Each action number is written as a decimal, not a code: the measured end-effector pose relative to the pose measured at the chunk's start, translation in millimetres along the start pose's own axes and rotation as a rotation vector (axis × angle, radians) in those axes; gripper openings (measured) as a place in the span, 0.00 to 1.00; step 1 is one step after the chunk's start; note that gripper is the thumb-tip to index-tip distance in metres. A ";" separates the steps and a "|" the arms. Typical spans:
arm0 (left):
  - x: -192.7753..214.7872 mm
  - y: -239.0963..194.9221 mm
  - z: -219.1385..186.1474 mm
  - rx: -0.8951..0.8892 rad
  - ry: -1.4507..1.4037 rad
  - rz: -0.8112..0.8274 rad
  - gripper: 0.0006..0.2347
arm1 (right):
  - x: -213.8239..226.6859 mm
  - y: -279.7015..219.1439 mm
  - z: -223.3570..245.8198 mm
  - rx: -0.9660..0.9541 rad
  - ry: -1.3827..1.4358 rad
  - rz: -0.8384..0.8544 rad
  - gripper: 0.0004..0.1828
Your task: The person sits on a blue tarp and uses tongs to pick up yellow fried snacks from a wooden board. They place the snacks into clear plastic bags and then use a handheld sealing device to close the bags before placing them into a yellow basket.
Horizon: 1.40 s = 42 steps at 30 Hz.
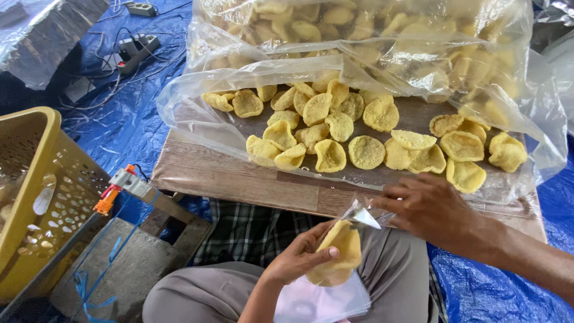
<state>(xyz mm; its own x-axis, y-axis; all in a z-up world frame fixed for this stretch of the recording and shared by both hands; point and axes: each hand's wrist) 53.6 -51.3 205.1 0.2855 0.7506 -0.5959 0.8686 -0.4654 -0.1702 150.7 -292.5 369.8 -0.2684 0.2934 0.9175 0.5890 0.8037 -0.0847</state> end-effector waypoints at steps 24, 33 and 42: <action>161.9 12.8 243.4 -0.421 -0.174 -0.015 0.24 | -201.0 -46.2 -223.7 -0.770 -0.311 0.178 0.07; 95.4 3.4 152.8 -0.237 -0.157 -0.191 0.32 | -199.6 -49.9 -224.0 -0.671 -0.250 -0.258 0.22; 9.7 -6.6 53.5 -0.286 0.000 -0.394 0.32 | -281.6 -19.3 -271.4 -0.954 0.433 0.232 0.25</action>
<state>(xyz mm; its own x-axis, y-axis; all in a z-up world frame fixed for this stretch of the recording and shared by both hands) 28.9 -66.0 158.5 -0.0878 0.8437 -0.5295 0.9870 0.0019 -0.1607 421.8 -531.2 218.6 0.1095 0.0280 0.9936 0.9933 -0.0398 -0.1084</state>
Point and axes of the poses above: each hand's wrist, its own y-axis towards the middle knuckle, its own x-axis out of the back of the hand, z = x × y, and after that the axes turned 13 degrees about -y, right-handed
